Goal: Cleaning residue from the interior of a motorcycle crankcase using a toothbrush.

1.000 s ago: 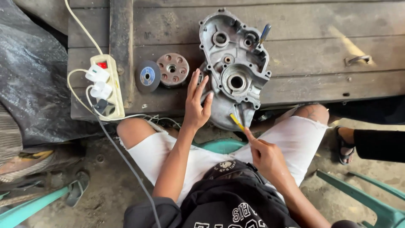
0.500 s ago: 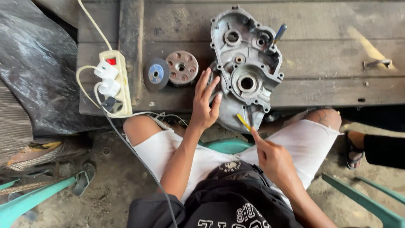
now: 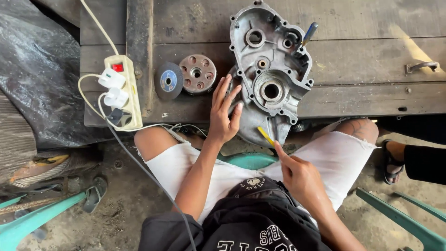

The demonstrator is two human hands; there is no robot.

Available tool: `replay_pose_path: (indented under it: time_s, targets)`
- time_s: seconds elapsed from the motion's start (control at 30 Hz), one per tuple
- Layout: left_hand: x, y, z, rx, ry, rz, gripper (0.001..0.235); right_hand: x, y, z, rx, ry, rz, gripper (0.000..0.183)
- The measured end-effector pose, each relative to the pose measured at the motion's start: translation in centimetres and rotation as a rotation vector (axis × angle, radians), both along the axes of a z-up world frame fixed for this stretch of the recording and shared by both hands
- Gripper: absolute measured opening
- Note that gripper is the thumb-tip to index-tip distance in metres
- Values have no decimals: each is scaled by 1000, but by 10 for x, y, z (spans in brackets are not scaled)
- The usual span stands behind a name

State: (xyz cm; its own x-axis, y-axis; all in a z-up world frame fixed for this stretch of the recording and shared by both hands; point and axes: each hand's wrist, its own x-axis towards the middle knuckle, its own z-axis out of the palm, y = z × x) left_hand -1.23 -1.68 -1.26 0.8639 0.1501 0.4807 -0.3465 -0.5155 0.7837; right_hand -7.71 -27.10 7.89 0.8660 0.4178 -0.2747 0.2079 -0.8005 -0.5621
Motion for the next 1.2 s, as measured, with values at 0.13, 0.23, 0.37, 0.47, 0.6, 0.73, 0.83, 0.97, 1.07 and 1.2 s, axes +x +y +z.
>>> replay_pose_path:
  time_s: [0.13,0.23,0.37,0.47,0.6,0.73,0.83,0.97,1.07,1.2]
  targets:
    - [-2,-2,0,12,-5,6,40,18,24,-36,165,-143,14,66]
    - [-3,-1,0,4,-1,13,40,4,13,-32,159,-140,21,73]
    - [0,-2,-4,-13,-16,11,40,-20,-15,-29,61,-91,-16,66]
    - [-2,-3,-5,-20,-9,6,40,-12,-5,-36,70,-119,-15,65]
    - [-3,-2,-4,-34,6,-4,41,9,19,-28,143,-82,-23,76]
    - [-1,-2,-8,-47,-9,1,41,-13,-7,-25,22,-89,-5,71]
    - [-3,-4,-9,-37,-5,0,41,-19,-14,-25,1,-48,-17,72]
    - [1,-3,-10,-24,-38,26,41,3,13,-34,84,-119,-33,63]
    - [0,-1,-7,-19,-51,24,40,-1,10,-36,70,-111,-32,67]
    - [-1,-2,-5,-39,-13,2,40,-24,-18,-24,30,-50,-24,72]
